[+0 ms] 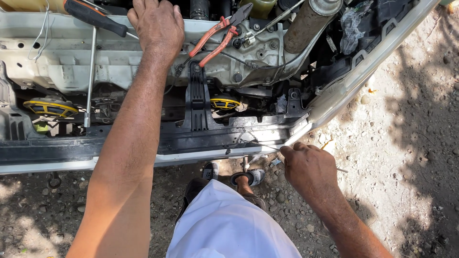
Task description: Repairing the electrical wiring and headlight components in the engine bay of a car.
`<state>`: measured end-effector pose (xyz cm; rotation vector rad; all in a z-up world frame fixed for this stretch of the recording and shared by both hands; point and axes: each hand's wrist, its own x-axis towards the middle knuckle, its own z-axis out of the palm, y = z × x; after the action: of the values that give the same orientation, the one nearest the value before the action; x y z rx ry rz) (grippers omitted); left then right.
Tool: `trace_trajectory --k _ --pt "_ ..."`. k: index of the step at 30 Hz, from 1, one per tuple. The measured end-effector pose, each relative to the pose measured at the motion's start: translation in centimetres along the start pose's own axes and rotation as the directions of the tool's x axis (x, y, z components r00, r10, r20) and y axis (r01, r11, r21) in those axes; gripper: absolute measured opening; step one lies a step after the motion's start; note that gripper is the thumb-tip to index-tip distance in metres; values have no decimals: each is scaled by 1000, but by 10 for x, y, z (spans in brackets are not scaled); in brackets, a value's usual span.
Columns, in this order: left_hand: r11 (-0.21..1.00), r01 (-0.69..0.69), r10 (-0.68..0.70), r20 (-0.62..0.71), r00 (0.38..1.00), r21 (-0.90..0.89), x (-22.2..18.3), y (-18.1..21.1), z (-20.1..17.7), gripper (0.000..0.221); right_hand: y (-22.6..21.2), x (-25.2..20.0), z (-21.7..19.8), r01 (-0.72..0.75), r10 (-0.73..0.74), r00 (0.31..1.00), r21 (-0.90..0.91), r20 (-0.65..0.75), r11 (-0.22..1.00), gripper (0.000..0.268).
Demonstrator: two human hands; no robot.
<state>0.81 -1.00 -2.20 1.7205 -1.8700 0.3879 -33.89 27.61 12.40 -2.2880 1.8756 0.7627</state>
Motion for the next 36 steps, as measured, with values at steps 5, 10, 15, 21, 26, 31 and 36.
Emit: trace_trajectory --k 5,10,15,21,26,31,36 --pt "1000 6 -6 16 1000 12 1 3 -8 35 -7 -1 -1 2 -2 1000 0 1 1000 21" --pt "998 24 -23 14 1000 -51 1 8 -20 30 -8 -2 1 18 -17 993 8 -117 1000 22" --pt "999 11 -12 -18 1000 -45 1 7 -16 28 -11 -4 11 -13 13 997 11 -75 1000 23" --pt "999 2 -3 -24 1000 -41 0 8 -16 26 -18 -14 8 -58 63 993 53 -103 997 23" --pt "999 -18 16 -39 999 -31 0 6 -16 27 -23 -17 18 -76 89 989 103 -122 992 22" --pt "1000 -18 18 32 999 12 1 -1 -3 32 -27 -12 18 -81 88 994 106 -60 991 21" --pt "1000 -6 5 21 1000 5 3 2 -9 33 -33 -11 2 -62 68 996 104 -58 993 23"
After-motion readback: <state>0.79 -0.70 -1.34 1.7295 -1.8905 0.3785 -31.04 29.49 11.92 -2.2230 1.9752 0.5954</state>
